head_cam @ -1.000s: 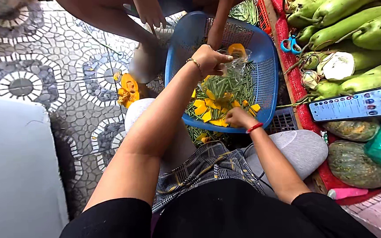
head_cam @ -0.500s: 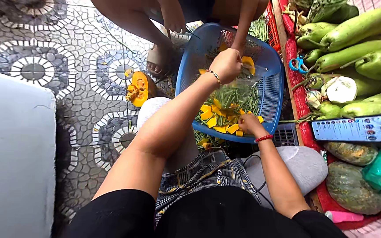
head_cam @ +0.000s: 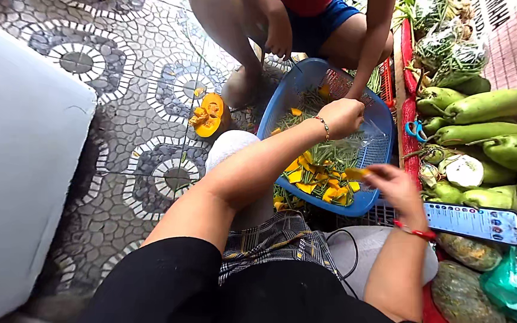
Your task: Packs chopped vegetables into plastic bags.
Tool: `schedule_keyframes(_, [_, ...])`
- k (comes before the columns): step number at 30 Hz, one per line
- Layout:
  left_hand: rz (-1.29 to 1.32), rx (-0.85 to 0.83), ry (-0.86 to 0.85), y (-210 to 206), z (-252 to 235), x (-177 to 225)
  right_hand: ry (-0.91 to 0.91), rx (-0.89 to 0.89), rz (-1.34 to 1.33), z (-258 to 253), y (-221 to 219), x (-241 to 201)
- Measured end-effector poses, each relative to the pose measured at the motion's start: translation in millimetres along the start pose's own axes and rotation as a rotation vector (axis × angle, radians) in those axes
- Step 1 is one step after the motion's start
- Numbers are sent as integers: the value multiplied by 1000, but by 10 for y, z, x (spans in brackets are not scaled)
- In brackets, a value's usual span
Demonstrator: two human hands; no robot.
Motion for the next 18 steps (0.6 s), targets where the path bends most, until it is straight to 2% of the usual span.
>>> schedule_keyframes(2, [9, -6, -10, -32, 24, 30, 117, 177, -237, -8, 281, -415])
schedule_keyframes(5, [61, 14, 15, -52, 38, 59, 91, 208, -107, -222, 120, -751])
schedule_keyframes(8, [141, 61, 100, -77, 10, 3, -163, 117, -60, -615, -475, -611])
schedule_keyframes(12, [201, 81, 181, -82, -34, -135, -536, 145, -522, -950, -1051, -347])
schedule_keyframes(15, [184, 44, 141, -104, -35, -166, -562, 119, -708, -958, -1213, -335])
schedule_keyframes(18, [192, 21, 115, -104, -57, -170, -510, 44, -616, -973, -1303, -319])
Point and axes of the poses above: each hand's wrist, its own z-axis away from the middle knuckle, its own y-axis out of the back of the hand, x = y × z, the point moved 3 cm from there along -z, towards the middle knuckle, and after that the axes turned 9 degrees about x, right-handed, at the moved point
